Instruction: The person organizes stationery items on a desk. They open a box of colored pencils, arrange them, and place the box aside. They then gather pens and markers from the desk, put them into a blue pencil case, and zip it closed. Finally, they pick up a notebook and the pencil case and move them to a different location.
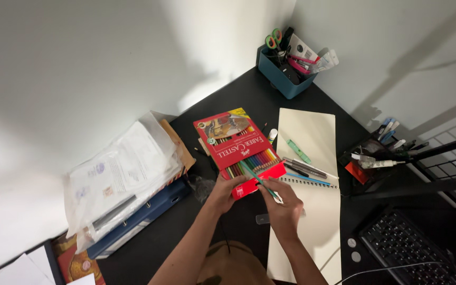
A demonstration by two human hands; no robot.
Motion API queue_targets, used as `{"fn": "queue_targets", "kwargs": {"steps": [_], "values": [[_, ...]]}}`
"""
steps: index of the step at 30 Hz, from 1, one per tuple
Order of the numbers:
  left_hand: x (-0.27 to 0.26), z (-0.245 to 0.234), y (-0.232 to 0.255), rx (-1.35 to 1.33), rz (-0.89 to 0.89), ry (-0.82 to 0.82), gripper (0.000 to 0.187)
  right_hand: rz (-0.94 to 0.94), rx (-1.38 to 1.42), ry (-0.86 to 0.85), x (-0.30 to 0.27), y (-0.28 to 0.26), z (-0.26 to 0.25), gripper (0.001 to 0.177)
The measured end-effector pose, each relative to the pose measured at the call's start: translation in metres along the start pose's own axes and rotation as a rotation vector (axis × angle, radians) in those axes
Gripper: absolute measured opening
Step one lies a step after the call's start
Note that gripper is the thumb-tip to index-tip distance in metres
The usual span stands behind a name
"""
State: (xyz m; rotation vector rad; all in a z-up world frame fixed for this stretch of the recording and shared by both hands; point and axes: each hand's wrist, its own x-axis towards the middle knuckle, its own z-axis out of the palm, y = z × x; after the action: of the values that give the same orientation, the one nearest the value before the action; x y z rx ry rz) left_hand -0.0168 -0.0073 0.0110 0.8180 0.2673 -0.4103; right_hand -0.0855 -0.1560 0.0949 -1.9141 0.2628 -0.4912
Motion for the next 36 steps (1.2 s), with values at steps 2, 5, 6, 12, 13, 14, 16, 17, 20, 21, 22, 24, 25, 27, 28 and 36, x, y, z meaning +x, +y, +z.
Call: {"fn": "queue_targets", "kwargs": {"steps": [2, 5, 6, 12, 13, 14, 16, 17, 20, 21, 22, 24, 25, 27, 28, 36], "values": [[0.001, -0.001, -0.004, -0.008, 0.01, -0.024, 0.048, -0.066, -0.004, 0.019, -0.001, 0.0, 0.001, 0.017], [0.001, -0.002, -0.007, -0.078, 0.055, -0.085, 0.047, -0.242, -0.221, 0.008, 0.005, 0.003, 0.002, 0.018], [0.001, -0.001, -0.006, -0.048, 0.044, -0.062, 0.047, -0.257, -0.224, -0.002, 0.007, 0.004, 0.003, 0.017], [-0.011, 0.001, -0.002, -0.03, 0.023, -0.032, 0.053, -0.304, -0.269, -0.05, 0.006, 0.003, 0.011, 0.015], [-0.014, 0.0, -0.002, -0.024, 0.009, -0.011, 0.055, -0.283, -0.268, -0.08, 0.006, 0.003, 0.012, 0.015], [-0.015, -0.002, -0.001, -0.018, -0.003, 0.008, 0.057, -0.263, -0.266, -0.11, 0.005, 0.001, 0.013, 0.014], [-0.02, -0.006, -0.001, -0.028, 0.019, -0.028, 0.061, -0.205, -0.294, -0.118, 0.002, -0.001, 0.017, 0.013], [-0.022, -0.009, -0.001, -0.034, 0.028, -0.045, 0.063, -0.175, -0.31, -0.122, 0.0, -0.002, 0.019, 0.013], [-0.023, -0.015, -0.001, -0.039, -0.005, -0.036, 0.064, -0.149, -0.48, -0.177, 0.0, -0.002, 0.028, 0.013], [-0.024, -0.017, -0.003, -0.036, -0.006, -0.046, 0.063, -0.156, -0.49, -0.182, -0.001, -0.001, 0.03, 0.014], [-0.025, -0.018, -0.004, -0.031, -0.009, -0.058, 0.062, -0.164, -0.499, -0.187, 0.0, 0.0, 0.034, 0.016], [-0.027, -0.019, -0.005, -0.021, -0.022, -0.074, 0.062, -0.204, -0.536, -0.177, 0.002, 0.004, 0.04, 0.017], [-0.027, -0.019, -0.005, -0.014, -0.033, -0.079, 0.062, -0.237, -0.563, -0.163, 0.003, 0.006, 0.044, 0.016], [-0.029, -0.022, -0.004, 0.001, -0.062, -0.092, 0.061, -0.238, -0.615, -0.179, 0.004, 0.011, 0.051, 0.015], [-0.03, -0.024, -0.003, 0.009, -0.077, -0.102, 0.06, -0.207, -0.639, -0.206, 0.004, 0.013, 0.055, 0.015], [-0.024, -0.057, -0.011, 0.029, -0.104, -0.196, 0.059, -0.008, -0.504, -0.202, 0.006, 0.03, 0.08, 0.023]]}}
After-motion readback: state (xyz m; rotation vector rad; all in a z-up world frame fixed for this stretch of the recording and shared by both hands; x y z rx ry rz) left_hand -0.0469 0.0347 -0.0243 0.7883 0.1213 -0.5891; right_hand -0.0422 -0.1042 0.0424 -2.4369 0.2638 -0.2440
